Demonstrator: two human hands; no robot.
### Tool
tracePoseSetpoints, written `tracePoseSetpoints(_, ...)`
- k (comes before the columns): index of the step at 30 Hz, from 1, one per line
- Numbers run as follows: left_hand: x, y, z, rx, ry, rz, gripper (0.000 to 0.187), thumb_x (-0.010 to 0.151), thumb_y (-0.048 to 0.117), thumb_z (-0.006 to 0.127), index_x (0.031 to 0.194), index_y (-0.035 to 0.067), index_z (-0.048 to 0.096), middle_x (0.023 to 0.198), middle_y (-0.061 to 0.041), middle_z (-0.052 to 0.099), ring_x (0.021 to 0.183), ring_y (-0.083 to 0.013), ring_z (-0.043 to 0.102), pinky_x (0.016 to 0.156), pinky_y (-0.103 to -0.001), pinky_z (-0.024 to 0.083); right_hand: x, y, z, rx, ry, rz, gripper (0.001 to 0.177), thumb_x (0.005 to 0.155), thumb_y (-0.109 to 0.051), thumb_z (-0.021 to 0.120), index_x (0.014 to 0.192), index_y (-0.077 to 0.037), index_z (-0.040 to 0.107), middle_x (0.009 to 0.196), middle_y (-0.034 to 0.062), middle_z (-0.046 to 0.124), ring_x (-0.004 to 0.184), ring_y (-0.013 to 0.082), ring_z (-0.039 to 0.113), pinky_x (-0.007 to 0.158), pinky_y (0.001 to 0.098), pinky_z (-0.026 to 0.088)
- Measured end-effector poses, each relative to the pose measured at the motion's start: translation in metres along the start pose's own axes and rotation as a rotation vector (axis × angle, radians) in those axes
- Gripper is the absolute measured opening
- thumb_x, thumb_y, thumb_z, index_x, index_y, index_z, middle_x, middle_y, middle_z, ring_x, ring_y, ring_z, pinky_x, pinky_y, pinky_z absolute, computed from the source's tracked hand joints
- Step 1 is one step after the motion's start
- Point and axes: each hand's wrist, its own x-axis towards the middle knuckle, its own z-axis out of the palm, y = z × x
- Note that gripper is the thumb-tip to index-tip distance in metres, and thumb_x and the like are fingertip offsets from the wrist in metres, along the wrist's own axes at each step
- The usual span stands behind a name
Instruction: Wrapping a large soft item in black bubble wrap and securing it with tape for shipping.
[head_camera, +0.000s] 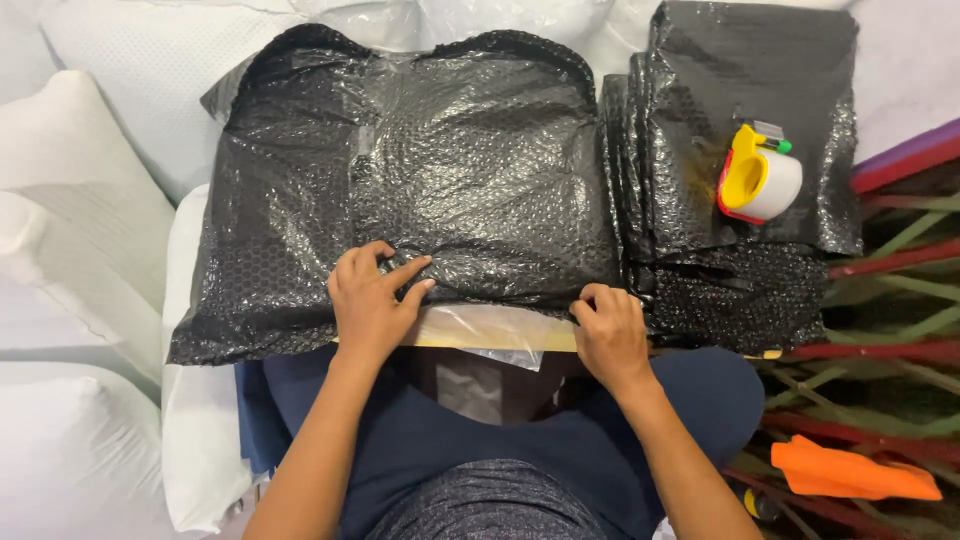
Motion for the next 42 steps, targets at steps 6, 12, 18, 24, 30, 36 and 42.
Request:
tracePoseSetpoints(6, 0.000, -0.010, -0.006, 0.043, -0.035, -0.030, 0.028, 0.083, 0.044, 0.078, 0.111, 0.043, 0.078, 0.119, 0.000, 0.056, 0.126, -0.0320, 0.048, 0.107, -0.051, 0.036, -0.026, 0.020, 0.001, 0.025, 0.000, 0.021, 0.025, 0.075, -0.020, 0.082, 0.096, -0.019, 0.069, 0.109, 0.0012, 0.059, 0.103, 0.0239, 0.062, 0.093, 0.0410, 0.050)
tracePoseSetpoints(12, -0.004, -0.009, -0.006, 0.099, -0.041, -0.006, 0.027, 0.087, 0.044, 0.076, 0.114, 0.042, 0.077, 0.123, -0.001, 0.057, 0.129, -0.0323, 0.048, 0.107, -0.052, 0.037, -0.059, 0.032, 0.002, 0.094, 0.023, 0.096, 0.023, 0.082, -0.005, 0.070, 0.102, -0.016, 0.069, 0.131, 0.0071, 0.055, 0.120, 0.0285, 0.059, 0.101, 0.0431, 0.049)
tracePoseSetpoints(18, -0.011, 0.025, 0.003, 0.172, 0.126, 0.174, 0.037, 0.086, 0.022, 0.074, 0.123, 0.031, 0.075, 0.128, -0.006, 0.058, 0.133, -0.0363, 0.047, 0.110, -0.055, 0.035, -0.069, 0.050, 0.010, 0.408, 0.022, 0.282, 0.026, 0.086, 0.002, 0.069, 0.103, -0.017, 0.071, 0.123, 0.0003, 0.065, 0.109, 0.0225, 0.071, 0.095, 0.0356, 0.058)
tracePoseSetpoints(24, -0.012, 0.091, 0.029, -0.060, 0.128, 0.562, 0.045, 0.078, 0.024, 0.076, 0.123, 0.027, 0.073, 0.127, -0.008, 0.065, 0.134, -0.0393, 0.052, 0.112, -0.057, 0.036, -0.058, 0.060, 0.002, 0.617, 0.053, 0.398, 0.026, 0.084, 0.004, 0.074, 0.101, -0.016, 0.075, 0.109, -0.0001, 0.074, 0.103, 0.0244, 0.074, 0.090, 0.0373, 0.060)
tracePoseSetpoints(30, -0.008, 0.093, 0.070, -0.001, 0.111, 0.585, 0.042, 0.085, 0.039, 0.074, 0.126, 0.031, 0.070, 0.124, -0.004, 0.066, 0.128, -0.0333, 0.057, 0.110, -0.055, 0.037, -0.059, 0.068, -0.003, 0.758, 0.113, 0.391, 0.021, 0.079, 0.006, 0.076, 0.092, -0.011, 0.076, 0.102, 0.0043, 0.077, 0.104, 0.0299, 0.074, 0.096, 0.0434, 0.057)
tracePoseSetpoints(36, -0.010, 0.093, 0.067, 0.004, 0.105, 0.570, 0.035, 0.088, 0.037, 0.072, 0.123, 0.032, 0.072, 0.122, -0.002, 0.067, 0.127, -0.0310, 0.059, 0.109, -0.053, 0.037, -0.051, 0.070, -0.004, 0.863, 0.162, 0.323, 0.019, 0.081, 0.008, 0.073, 0.091, -0.008, 0.077, 0.100, 0.0084, 0.079, 0.109, 0.0333, 0.073, 0.102, 0.0479, 0.052)
tracePoseSetpoints(42, -0.010, 0.110, 0.058, 0.014, 0.103, 0.580, 0.035, 0.087, 0.034, 0.073, 0.121, 0.024, 0.074, 0.123, -0.007, 0.068, 0.129, -0.0357, 0.058, 0.111, -0.057, 0.037, -0.046, 0.081, 0.025, 0.943, 0.115, 0.389, 0.012, 0.089, 0.000, 0.072, 0.096, -0.009, 0.077, 0.095, 0.0076, 0.080, 0.100, 0.0309, 0.076, 0.096, 0.0453, 0.055)
